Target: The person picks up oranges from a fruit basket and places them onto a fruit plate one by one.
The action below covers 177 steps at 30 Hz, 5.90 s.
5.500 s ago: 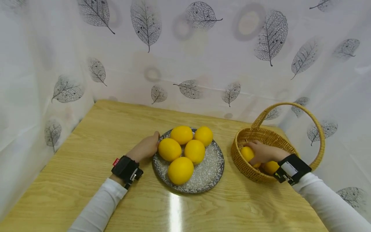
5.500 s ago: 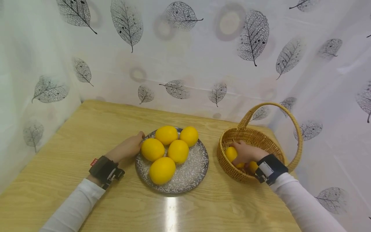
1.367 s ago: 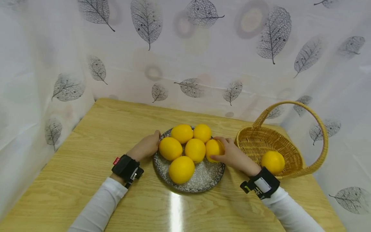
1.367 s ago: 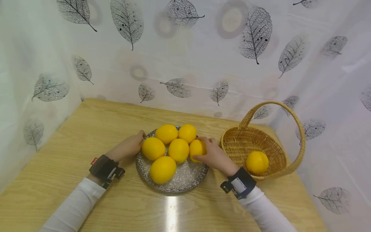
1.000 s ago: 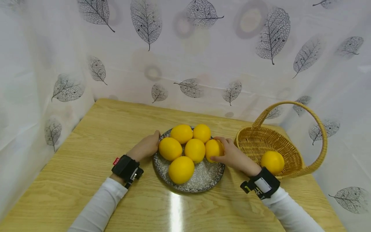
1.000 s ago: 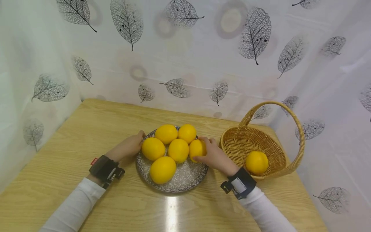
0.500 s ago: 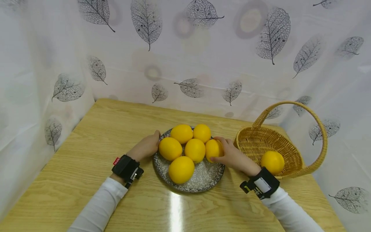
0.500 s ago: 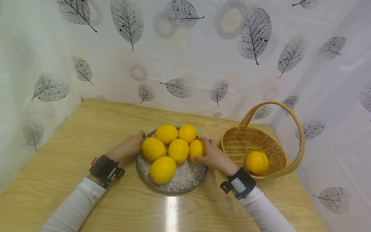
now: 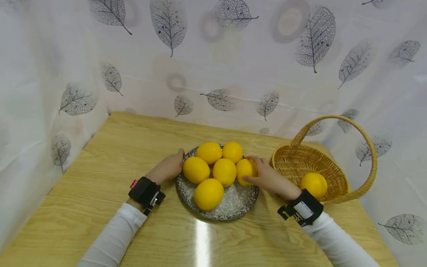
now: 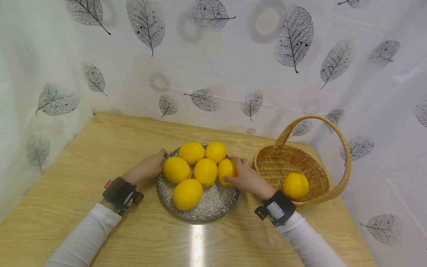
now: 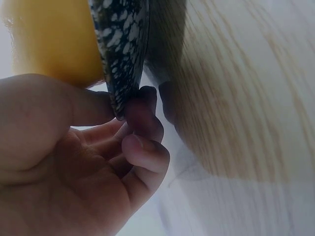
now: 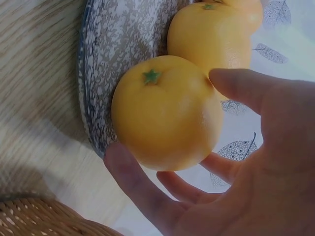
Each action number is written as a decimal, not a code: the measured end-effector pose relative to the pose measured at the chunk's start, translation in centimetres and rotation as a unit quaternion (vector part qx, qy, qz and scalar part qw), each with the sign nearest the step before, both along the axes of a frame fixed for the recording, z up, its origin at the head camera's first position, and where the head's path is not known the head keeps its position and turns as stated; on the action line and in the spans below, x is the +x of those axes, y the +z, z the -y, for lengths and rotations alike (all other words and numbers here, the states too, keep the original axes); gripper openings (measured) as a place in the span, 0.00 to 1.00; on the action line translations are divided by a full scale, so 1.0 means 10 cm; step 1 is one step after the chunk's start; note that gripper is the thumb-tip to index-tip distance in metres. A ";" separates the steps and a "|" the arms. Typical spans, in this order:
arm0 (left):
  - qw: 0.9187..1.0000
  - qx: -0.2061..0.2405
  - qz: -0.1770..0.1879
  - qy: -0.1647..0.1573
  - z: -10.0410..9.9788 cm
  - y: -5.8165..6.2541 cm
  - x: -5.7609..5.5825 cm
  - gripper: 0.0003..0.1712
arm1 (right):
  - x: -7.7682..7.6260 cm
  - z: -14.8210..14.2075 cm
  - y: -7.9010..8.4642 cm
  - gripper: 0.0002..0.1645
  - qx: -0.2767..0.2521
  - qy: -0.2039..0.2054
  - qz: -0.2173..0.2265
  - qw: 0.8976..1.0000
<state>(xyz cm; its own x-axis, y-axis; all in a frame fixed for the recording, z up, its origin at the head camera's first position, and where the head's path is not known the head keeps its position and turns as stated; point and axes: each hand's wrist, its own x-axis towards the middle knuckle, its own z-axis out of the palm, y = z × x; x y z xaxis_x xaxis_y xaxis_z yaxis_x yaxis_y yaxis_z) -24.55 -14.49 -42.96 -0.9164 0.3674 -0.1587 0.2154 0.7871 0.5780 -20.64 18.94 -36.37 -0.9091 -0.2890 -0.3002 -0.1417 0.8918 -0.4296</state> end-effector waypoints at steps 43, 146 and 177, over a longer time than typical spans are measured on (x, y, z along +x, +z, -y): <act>1.000 0.013 0.010 -0.005 0.00 0.00 0.01 0.23 | -0.51 -1.39 0.53 0.36 0.171 -0.023 -0.036 0.984; 1.000 0.007 0.001 0.001 0.00 0.00 0.00 0.20 | 0.05 -0.77 0.56 0.44 0.051 -0.032 -0.111 0.992; 1.000 0.009 0.008 -0.002 0.00 0.01 0.00 0.24 | 0.54 -0.07 0.20 0.42 -0.055 0.015 -0.195 0.979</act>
<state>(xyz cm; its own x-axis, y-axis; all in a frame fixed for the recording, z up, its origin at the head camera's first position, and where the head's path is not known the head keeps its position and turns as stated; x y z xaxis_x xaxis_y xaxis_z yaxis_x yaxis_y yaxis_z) -24.50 -14.47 -42.88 -0.9126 0.3734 -0.1665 0.2090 0.7762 0.5948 -15.23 19.61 -34.34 -0.9388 -0.3289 0.1021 -0.3396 0.8356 -0.4318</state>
